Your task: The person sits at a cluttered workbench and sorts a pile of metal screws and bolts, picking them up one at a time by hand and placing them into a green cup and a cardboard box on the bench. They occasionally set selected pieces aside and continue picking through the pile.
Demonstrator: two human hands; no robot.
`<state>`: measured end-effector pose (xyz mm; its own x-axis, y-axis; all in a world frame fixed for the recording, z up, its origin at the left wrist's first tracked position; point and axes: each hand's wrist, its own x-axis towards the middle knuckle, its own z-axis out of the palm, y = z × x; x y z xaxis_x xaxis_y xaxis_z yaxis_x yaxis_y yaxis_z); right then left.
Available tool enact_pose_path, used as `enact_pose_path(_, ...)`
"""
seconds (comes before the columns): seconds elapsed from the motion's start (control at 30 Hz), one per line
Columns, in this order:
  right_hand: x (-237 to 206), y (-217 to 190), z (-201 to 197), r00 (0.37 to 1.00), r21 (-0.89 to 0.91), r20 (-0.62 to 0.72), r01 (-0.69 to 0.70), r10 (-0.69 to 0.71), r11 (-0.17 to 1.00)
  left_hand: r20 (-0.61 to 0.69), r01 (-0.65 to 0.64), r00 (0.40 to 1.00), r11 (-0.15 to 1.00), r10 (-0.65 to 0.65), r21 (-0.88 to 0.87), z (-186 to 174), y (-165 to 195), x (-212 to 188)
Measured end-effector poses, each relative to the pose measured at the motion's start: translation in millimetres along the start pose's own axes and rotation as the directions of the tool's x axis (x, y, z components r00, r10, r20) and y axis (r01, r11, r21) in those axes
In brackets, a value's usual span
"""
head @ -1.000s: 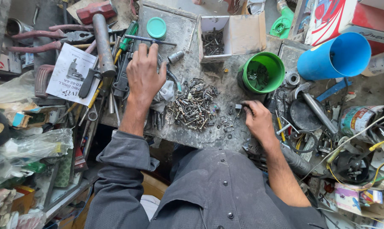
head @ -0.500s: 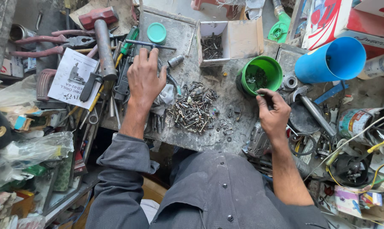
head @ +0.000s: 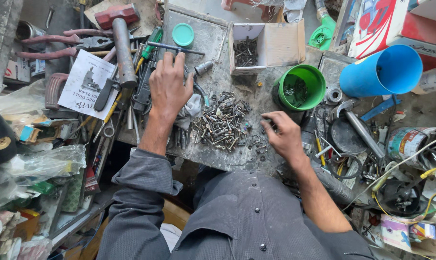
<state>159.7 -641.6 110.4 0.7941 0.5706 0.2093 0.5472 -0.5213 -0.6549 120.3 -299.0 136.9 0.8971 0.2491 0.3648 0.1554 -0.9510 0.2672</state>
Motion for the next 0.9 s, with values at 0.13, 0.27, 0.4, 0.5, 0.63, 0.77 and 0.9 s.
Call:
enact_pose_path(0.13,-2,6,26,0.977,-0.110,0.207,0.083,-0.059,0.990,0.020,0.011,1.000,1.000,-0.011,-0.012,0,0,0)
enact_pose_path(0.27,-3,10,35,0.982,-0.098,0.167,0.103,-0.086,0.990,-0.002,0.010,1.000,1.000,-0.010,-0.002,0,-1,2)
enact_pose_path(0.4,-3,5,23,0.987,0.126,0.078,-0.152,0.143,0.980,0.018,0.012,1.000,1.000,-0.011,-0.004,1,-2,3)
enact_pose_path(0.5,2,7,-7,0.975,0.160,-0.061,-0.200,0.212,0.967,0.015,0.012,1.000,1.000,-0.012,-0.007,1,-2,5)
enact_pose_path(0.63,26,38,-85,0.875,-0.124,-0.482,-0.020,-0.043,0.992,-0.009,-0.011,1.000,1.000,0.011,0.002,0,-3,3)
enact_pose_path(0.77,48,64,-141,0.797,-0.496,-0.562,-0.111,-0.221,0.861,0.011,0.000,1.000,1.000,0.001,-0.006,-2,-3,2)
enact_pose_path(0.9,46,64,-143,0.820,-0.544,-0.528,-0.127,-0.221,0.829,-0.003,0.003,1.000,1.000,-0.003,-0.010,-3,-3,0)
